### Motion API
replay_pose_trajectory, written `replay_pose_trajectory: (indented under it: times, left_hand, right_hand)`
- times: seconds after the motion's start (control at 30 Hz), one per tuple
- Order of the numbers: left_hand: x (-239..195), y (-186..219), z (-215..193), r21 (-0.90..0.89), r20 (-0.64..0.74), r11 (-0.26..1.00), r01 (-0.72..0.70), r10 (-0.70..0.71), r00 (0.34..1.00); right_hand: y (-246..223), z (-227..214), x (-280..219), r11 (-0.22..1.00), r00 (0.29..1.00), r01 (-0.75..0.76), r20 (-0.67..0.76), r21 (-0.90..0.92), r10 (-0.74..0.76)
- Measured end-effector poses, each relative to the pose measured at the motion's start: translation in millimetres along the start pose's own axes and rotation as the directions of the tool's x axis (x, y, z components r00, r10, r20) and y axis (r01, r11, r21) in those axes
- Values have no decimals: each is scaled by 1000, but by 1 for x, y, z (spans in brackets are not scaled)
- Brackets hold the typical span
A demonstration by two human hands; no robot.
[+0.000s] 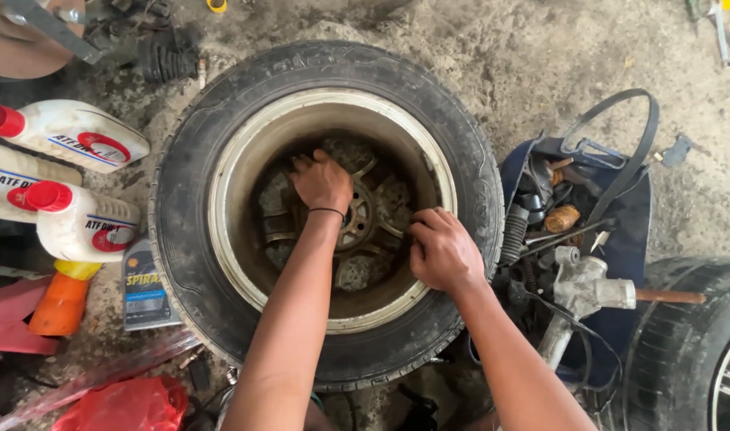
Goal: The person cleans the inside of a car wheel rim using a dark cloth. They wipe the inner surface and the central hub area repeatedly. Several bottles of automotive fluid are visible nearby on the ground.
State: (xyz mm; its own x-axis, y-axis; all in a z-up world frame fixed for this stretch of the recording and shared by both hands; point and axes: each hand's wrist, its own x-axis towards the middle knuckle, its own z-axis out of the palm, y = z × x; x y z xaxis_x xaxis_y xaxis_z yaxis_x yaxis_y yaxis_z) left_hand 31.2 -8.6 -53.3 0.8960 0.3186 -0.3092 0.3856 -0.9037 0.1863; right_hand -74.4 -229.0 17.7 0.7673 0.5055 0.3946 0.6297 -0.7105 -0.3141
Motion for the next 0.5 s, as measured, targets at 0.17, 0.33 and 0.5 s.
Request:
replay_pose_trajectory:
  times: [0.17,0.33,0.5]
  left_hand:
    - [3,-18,44,3,-254,996,-94,92,963]
    - [14,-32,23,103,-274,983,-153,176,945]
    - [15,-39,-1,106,-54,988,-108,115,992]
  right_hand:
    - [-2,-2,4,1000,999,15,-30,8,-14]
    - [-1,1,-1,1000,998,17,-53,19,-16]
    - [-1,1,0,1000,999,29,-45,-8,-29]
